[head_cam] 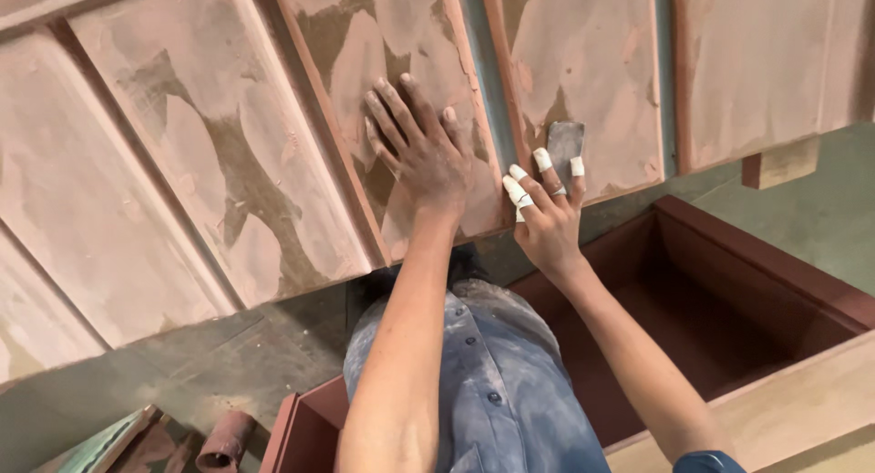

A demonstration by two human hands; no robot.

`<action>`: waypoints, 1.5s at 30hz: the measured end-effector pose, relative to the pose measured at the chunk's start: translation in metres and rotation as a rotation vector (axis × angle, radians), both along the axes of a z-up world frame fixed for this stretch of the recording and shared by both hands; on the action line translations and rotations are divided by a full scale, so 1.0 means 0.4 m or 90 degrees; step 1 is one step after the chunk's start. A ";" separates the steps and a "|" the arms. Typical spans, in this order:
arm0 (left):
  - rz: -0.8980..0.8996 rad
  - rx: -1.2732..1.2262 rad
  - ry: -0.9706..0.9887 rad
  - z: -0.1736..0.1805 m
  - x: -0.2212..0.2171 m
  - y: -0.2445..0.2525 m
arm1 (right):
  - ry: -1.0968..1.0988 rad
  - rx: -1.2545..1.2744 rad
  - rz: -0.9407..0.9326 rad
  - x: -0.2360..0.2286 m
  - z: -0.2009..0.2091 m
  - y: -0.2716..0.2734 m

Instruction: The person sands the surface of a wooden drawer front using a sanding block. They move the block across the panels and edges to smooth the wood, working methodically across the entire surface.

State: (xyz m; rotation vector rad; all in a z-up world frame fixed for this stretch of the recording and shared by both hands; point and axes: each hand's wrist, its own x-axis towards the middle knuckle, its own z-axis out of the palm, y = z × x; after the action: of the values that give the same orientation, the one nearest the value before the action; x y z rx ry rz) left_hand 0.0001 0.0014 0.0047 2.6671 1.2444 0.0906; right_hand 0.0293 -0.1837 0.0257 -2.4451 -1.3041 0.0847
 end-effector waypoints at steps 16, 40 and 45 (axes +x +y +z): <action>-0.026 -0.069 -0.170 0.012 -0.027 0.011 | -0.086 0.075 -0.047 -0.021 0.001 0.017; -0.018 -0.066 -0.050 -0.015 -0.007 -0.001 | -0.015 -0.007 -0.142 -0.014 -0.004 0.017; -0.003 -0.046 -0.081 -0.035 0.000 0.010 | 0.125 0.186 -0.217 0.024 0.000 -0.026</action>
State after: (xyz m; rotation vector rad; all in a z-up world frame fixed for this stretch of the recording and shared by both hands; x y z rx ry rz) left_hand 0.0000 0.0054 -0.0094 2.5586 1.1801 0.2065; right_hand 0.0388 -0.1941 0.0257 -2.3011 -0.7475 0.0400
